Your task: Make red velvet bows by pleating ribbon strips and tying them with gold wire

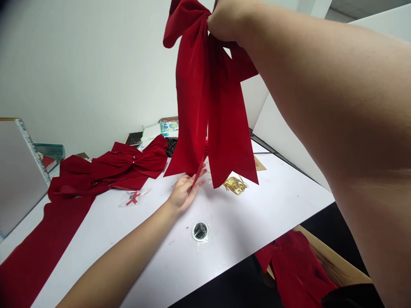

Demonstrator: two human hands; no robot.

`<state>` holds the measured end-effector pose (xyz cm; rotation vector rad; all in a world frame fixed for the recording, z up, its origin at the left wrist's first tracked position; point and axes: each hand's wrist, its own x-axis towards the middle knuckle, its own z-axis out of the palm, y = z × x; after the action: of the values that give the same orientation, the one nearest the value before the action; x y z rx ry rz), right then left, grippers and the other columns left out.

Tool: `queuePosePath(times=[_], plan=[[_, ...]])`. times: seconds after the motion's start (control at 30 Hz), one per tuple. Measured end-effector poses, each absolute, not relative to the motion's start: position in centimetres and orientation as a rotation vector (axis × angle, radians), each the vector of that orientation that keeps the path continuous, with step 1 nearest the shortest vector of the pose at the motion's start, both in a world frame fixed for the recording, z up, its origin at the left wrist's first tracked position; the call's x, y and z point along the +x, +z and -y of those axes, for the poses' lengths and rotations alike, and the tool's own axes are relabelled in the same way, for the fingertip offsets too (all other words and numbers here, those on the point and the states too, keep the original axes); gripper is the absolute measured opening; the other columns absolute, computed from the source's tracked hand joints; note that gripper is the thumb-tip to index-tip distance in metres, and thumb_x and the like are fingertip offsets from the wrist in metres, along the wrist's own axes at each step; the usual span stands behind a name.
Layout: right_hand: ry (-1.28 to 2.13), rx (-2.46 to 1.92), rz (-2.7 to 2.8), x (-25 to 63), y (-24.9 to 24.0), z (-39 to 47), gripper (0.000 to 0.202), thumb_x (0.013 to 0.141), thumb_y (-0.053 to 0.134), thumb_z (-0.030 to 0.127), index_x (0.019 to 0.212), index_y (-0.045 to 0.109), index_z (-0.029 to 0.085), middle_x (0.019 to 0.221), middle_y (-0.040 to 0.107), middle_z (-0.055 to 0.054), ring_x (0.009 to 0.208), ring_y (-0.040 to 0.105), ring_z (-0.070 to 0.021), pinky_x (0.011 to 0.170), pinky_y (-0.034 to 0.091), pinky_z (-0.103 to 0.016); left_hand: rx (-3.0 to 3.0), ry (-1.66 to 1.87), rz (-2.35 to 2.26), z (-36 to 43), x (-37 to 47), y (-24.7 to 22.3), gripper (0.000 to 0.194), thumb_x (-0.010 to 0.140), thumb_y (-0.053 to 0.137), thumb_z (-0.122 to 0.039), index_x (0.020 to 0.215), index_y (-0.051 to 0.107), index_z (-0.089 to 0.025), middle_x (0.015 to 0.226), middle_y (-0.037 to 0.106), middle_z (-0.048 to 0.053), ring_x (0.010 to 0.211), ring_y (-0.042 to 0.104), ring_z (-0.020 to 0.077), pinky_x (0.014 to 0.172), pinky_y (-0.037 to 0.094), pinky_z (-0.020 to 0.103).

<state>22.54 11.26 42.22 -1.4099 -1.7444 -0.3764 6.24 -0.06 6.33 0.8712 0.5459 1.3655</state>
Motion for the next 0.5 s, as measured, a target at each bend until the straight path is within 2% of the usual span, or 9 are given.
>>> queuePosePath(times=[0.13,0.3,0.4,0.5], plan=[[-0.414,-1.393,1.812,21.9,42.6,-11.4,0.033,0.083,0.07,0.02,0.115,0.072,0.011,0.095,0.063,-0.007,0.089,0.065,-0.0213,0.087,0.059,-0.052,0.862,1.335,-0.487,0.4,6.4,6.3,0.04,0.063,0.097,-0.041,0.092,0.08,-0.02,0.115,0.077,0.01,0.122,0.065,0.0268,0.102,0.051,0.038],[-0.506,-1.357,1.837,20.7,42.9,-11.6,0.025,0.08,0.073,0.026,0.102,0.068,0.016,0.105,0.066,-0.006,0.108,0.065,-0.0304,0.099,0.056,-0.053,0.858,1.278,-0.455,1.2,6.9,6.7,0.04,0.053,0.101,-0.043,0.078,0.08,-0.019,0.097,0.079,0.009,0.11,0.071,0.03,0.103,0.052,0.046],[-0.51,-1.356,1.848,19.7,42.7,-10.8,0.021,0.077,0.074,0.023,0.093,0.063,0.015,0.104,0.066,-0.006,0.113,0.065,-0.0322,0.101,0.055,-0.052,0.858,1.277,-0.51,1.6,7.3,6.8,0.04,0.052,0.102,-0.044,0.075,0.081,-0.019,0.085,0.079,0.008,0.096,0.074,0.0274,0.1,0.054,0.045],[-0.538,-1.398,1.866,18.8,42.4,-9.7,0.017,0.079,0.072,0.017,0.09,0.059,0.016,0.11,0.067,-0.007,0.118,0.064,-0.0344,0.104,0.053,-0.053,0.853,1.336,-0.561,1.5,7.8,6.7,0.041,0.055,0.1,-0.045,0.079,0.082,-0.018,0.088,0.08,0.008,0.095,0.074,0.0249,0.1,0.054,0.041]])
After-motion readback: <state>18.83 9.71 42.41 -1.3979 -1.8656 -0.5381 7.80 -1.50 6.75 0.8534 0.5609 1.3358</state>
